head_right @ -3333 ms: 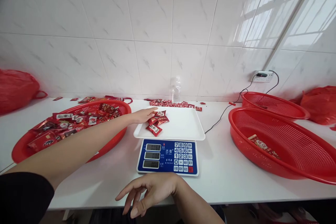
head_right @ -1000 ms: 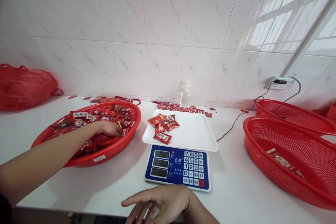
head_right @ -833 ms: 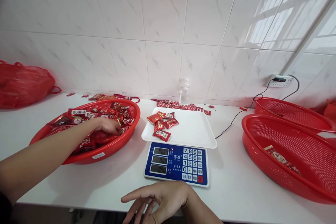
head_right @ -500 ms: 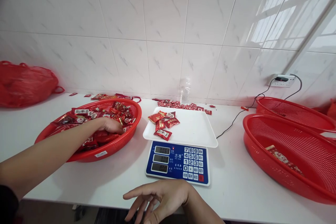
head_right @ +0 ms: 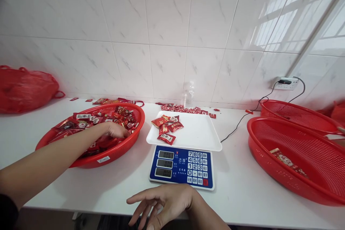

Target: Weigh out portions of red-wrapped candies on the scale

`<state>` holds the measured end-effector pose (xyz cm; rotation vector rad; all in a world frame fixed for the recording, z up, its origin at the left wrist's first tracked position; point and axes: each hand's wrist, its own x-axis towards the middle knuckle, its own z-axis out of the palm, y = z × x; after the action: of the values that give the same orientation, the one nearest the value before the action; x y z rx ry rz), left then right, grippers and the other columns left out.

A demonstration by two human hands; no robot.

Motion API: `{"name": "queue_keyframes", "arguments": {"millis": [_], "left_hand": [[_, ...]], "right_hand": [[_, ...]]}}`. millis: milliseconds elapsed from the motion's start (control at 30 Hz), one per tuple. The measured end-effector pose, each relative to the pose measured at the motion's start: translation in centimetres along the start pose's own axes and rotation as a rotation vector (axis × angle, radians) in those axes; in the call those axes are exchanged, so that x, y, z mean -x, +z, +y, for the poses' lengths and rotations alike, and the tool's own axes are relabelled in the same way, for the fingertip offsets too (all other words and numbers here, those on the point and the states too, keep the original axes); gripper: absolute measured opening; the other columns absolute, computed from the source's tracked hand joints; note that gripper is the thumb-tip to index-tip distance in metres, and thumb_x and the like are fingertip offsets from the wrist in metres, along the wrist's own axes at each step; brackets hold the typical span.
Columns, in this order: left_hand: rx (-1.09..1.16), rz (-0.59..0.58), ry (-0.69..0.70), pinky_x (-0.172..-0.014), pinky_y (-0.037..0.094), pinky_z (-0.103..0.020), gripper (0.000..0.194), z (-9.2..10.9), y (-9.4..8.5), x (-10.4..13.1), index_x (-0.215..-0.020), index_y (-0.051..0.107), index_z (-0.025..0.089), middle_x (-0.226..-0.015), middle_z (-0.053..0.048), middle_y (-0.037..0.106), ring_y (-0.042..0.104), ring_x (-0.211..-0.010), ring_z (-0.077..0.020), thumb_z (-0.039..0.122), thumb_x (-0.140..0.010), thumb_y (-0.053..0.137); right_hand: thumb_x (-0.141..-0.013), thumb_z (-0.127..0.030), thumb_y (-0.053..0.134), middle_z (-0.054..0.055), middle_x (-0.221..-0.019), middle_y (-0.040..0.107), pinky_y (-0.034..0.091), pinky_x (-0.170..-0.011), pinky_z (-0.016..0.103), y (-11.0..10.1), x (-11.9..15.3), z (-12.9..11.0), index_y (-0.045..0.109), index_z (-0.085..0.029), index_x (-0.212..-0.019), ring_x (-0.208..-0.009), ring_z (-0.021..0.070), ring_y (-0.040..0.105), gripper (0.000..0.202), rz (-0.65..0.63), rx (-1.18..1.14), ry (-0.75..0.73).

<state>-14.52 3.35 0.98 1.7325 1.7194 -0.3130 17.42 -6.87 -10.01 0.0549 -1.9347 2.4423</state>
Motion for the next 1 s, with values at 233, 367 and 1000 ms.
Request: {"name": "queue_keyframes", "arguments": {"millis": [233,367,1000], "left_hand": [[0.177,-0.246,-0.004,-0.066,0.055,-0.045,0.017,-0.3,0.1,0.2,-0.063,0.067,0.02,-0.065,-0.009,0.068,0.065,-0.068,-0.033,0.017,-0.048,0.06],[0.218,-0.314,0.111,-0.066,0.055,-0.042,0.019,-0.2,-0.4,0.5,-0.068,0.069,0.02,-0.066,-0.007,0.068,0.065,-0.066,-0.0293,0.02,-0.05,0.062],[0.055,0.64,0.007,-0.07,0.047,-0.031,0.021,-1.7,0.2,-1.9,-0.08,0.065,0.019,-0.083,-0.009,0.071,0.064,-0.077,-0.0258,0.027,-0.06,0.064]], "right_hand": [[-0.047,-0.022,0.091,0.01,-0.118,0.064,0.051,-0.079,0.022,-0.1,0.0,0.1,0.046,-0.03,-0.139,-0.093,0.0127,0.065,0.102,-0.007,-0.016,-0.038],[-0.048,-0.022,0.091,0.01,-0.118,0.064,0.051,-0.079,0.022,0.0,0.1,-0.1,0.047,-0.03,-0.139,-0.094,0.0128,0.065,0.102,0.004,-0.014,-0.043],[-0.051,-0.02,0.09,0.009,-0.117,0.065,0.051,-0.079,0.02,0.0,0.1,0.2,0.048,-0.032,-0.137,-0.092,0.0111,0.065,0.098,0.009,-0.002,-0.047]]}}
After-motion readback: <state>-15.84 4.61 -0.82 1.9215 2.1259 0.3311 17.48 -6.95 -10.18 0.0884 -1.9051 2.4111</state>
